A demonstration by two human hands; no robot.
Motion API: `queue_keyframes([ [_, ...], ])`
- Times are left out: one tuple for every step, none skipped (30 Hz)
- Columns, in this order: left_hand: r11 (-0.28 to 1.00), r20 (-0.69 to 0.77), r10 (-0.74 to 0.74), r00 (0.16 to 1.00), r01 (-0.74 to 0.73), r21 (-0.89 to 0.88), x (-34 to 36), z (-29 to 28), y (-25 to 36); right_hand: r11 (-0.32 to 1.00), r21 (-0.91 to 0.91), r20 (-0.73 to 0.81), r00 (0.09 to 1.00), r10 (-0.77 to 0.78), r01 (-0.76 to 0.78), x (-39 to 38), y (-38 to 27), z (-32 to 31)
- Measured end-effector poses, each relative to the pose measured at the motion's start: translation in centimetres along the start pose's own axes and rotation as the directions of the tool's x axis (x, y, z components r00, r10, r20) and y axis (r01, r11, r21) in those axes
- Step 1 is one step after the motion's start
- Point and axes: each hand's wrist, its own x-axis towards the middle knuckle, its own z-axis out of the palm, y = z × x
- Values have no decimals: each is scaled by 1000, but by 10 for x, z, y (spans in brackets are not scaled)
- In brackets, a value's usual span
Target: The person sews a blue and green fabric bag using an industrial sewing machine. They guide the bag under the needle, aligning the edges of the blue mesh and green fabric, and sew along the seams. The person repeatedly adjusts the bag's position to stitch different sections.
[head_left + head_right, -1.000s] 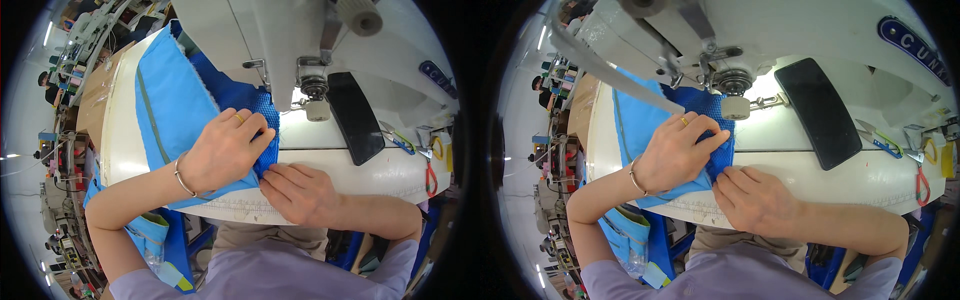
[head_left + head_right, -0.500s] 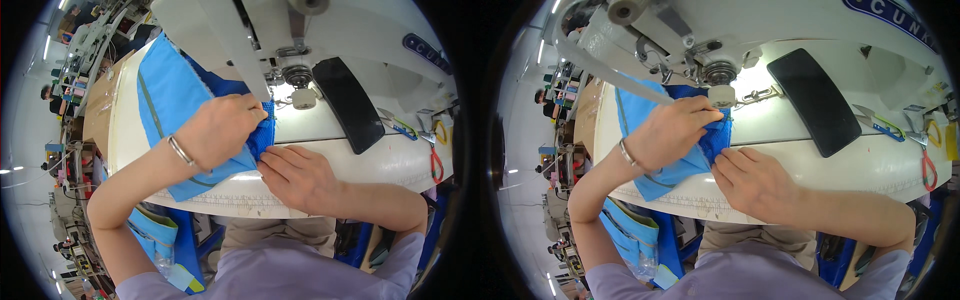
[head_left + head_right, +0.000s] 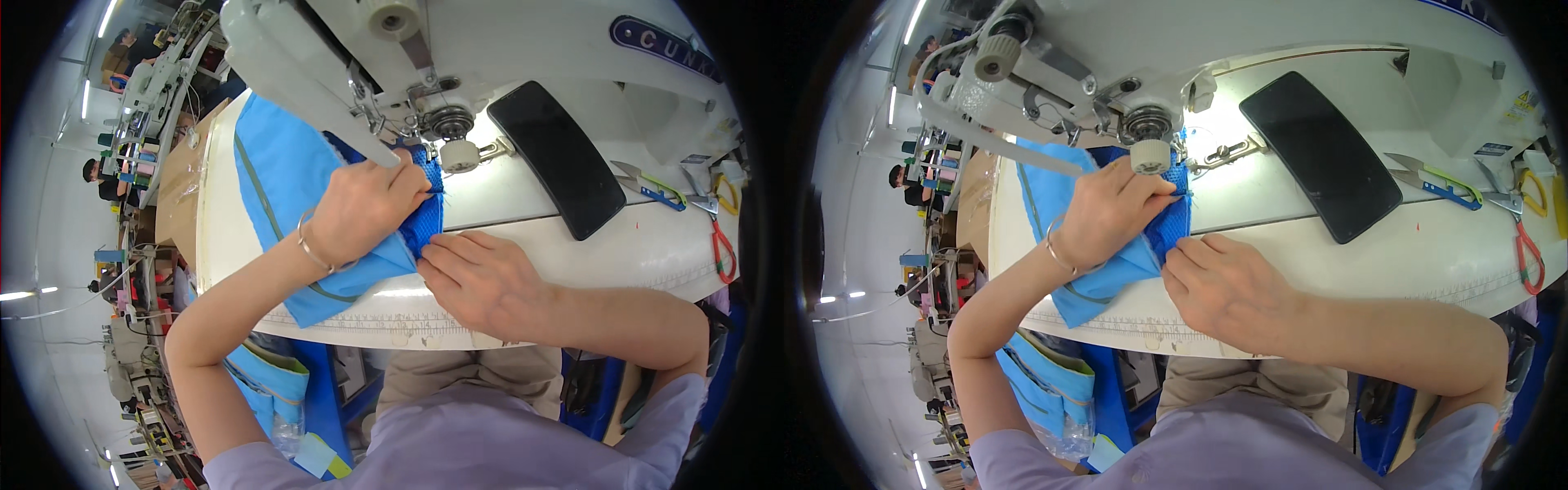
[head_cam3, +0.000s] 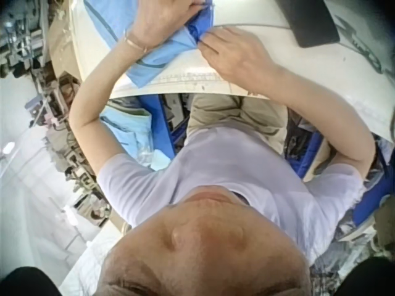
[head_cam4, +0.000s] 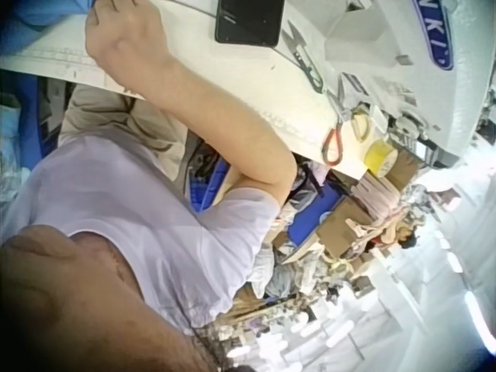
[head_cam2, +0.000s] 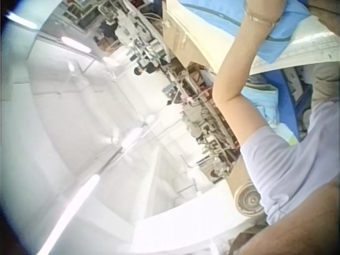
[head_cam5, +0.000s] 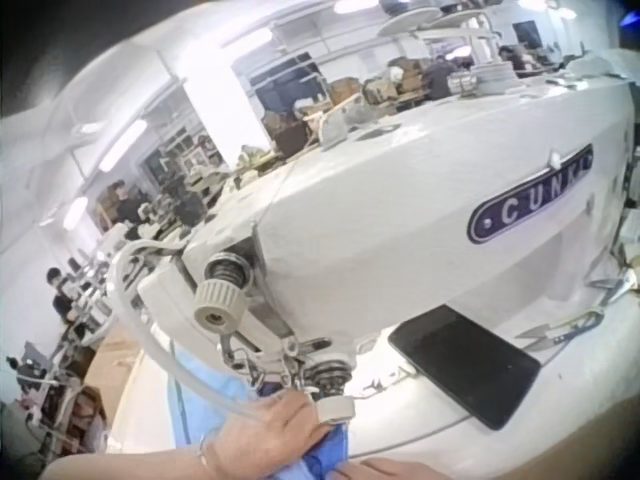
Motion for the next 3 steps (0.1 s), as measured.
queue_keyframes([
  [999, 4, 35, 999, -36, 41, -1, -3, 2, 1000, 2, 0, 1000, 2, -2, 0, 0, -1],
  [994, 9, 71, 997, -71, 81, -3, -5, 3, 1000, 4, -10, 1000, -2, 2, 1, 0, -1],
  [994, 8, 71, 997, -71, 80, -2, -5, 3, 1000, 6, -15, 1000, -6, 6, 0, 1, 0],
])
